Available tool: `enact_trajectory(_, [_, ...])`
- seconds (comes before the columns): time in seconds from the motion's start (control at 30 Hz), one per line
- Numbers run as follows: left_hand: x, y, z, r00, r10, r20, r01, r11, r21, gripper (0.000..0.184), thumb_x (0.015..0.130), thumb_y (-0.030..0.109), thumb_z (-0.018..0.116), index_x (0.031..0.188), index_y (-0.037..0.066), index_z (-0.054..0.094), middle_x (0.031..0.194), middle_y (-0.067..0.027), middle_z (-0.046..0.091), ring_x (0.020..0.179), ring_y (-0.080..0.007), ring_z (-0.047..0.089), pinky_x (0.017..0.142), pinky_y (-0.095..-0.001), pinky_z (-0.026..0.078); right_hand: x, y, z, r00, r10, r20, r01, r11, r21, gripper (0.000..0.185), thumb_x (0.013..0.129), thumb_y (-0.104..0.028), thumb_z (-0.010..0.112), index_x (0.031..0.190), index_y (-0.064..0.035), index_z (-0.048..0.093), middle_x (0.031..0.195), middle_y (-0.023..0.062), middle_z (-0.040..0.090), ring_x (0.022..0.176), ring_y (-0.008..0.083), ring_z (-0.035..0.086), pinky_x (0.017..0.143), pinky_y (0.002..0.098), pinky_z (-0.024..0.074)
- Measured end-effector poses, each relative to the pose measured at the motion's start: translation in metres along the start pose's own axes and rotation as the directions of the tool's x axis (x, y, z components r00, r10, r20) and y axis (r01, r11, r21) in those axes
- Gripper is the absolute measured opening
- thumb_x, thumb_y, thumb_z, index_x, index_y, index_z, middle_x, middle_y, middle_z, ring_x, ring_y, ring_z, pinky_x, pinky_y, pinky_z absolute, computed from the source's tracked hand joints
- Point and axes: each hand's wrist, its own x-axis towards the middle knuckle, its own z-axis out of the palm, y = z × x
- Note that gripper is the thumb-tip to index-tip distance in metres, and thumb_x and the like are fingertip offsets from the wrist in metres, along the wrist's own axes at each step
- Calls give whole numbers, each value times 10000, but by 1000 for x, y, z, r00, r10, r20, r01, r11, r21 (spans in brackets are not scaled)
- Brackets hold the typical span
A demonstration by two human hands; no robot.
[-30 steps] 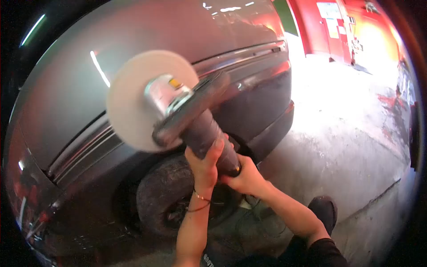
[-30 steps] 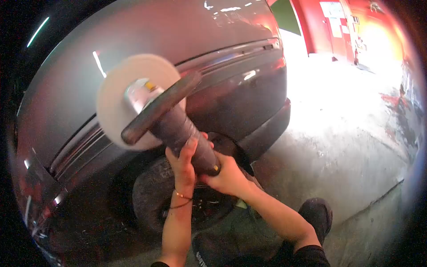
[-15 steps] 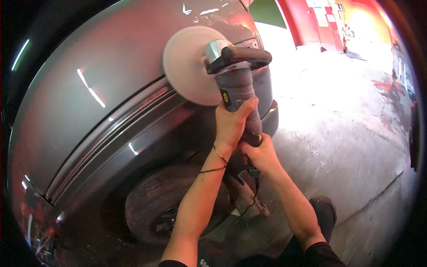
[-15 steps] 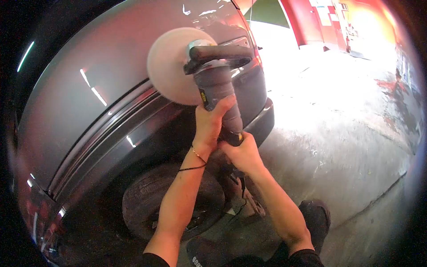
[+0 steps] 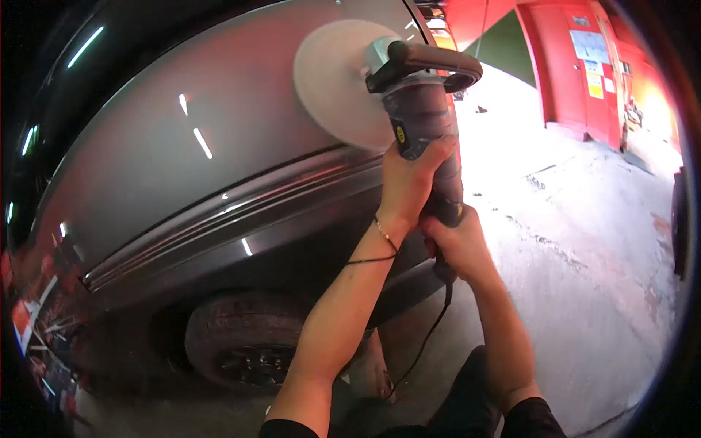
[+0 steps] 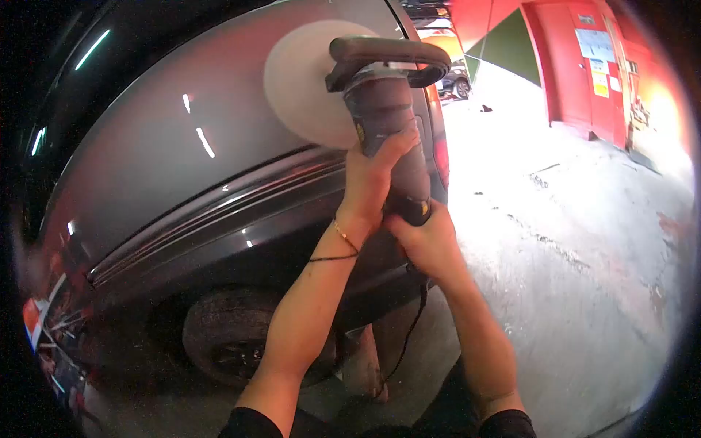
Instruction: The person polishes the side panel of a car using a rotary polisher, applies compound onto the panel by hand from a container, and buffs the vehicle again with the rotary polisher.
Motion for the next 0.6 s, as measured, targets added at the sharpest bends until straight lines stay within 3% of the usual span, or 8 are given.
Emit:
enact_trajectory(0.1, [51,14,29,997,82,-14,-82,997,-5,368,872,273,867,1101,18,735,967,-28,732,835,-124,687,764,-304,568,42,-40,-29,998,22,59,-24,999,30,150,917,-134,709,891,12,685,703,62,654,578,159,625,536,314,496])
enact_trajectory(0.17, [78,25,47,999,30,-28,-30,999,-15,338,859,264,869,1054,18,745,936,-26,729,800,-128,684,740,-308,569,71,-58,-47,994,-27,108,29,999,-20,203,940,-196,707,902,4,693,717,70,661,563,167,624,522,332,506])
enact_trajectory(0.3, [142,44,68,993,62,-101,-55,997,62,438,815,360,898,1052,16,769,954,-52,750,801,-185,714,715,-372,587,132,-99,-68,981,-1,192,-2,1000,16,246,969,-263,741,917,-29,687,711,56,645,576,167,631,534,325,522])
enact_trajectory(0.37, [197,44,77,1000,19,-25,-16,996,90,523,807,415,896,1113,11,763,980,-78,764,816,-225,734,731,-410,598,167,-119,-80,974,-83,210,68,995,80,242,978,-270,744,955,-38,682,721,48,641,573,155,626,523,322,520])
enact_trajectory(0.43, [244,42,76,990,-92,106,86,995,60,419,850,473,838,1052,120,737,897,-51,751,768,-242,713,746,-403,589,188,-130,-82,964,-126,233,98,987,126,234,982,-266,752,994,-43,683,744,37,648,578,135,621,519,309,519])
enact_trajectory(0.5, [263,52,81,967,-135,216,134,991,18,573,808,408,894,1200,26,725,998,-90,768,821,-268,755,763,-453,620,201,-142,-86,969,-81,234,33,978,205,236,974,-257,771,1016,-39,692,758,30,655,584,121,621,515,297,520])
enact_trajectory(0.57, [253,50,93,969,-151,197,139,988,73,418,859,464,836,1038,101,730,891,-64,746,773,-255,727,685,-403,598,198,-143,-90,976,-46,211,3,980,201,224,966,-230,777,1021,-27,700,747,30,654,580,123,619,504,300,517])
enact_trajectory(0.6, [242,46,92,986,-124,110,116,990,76,456,821,410,877,1082,63,737,940,-78,754,786,-253,735,712,-414,600,196,-132,-93,977,-55,204,16,983,184,214,962,-229,777,989,-31,701,740,32,654,575,128,619,500,304,511])
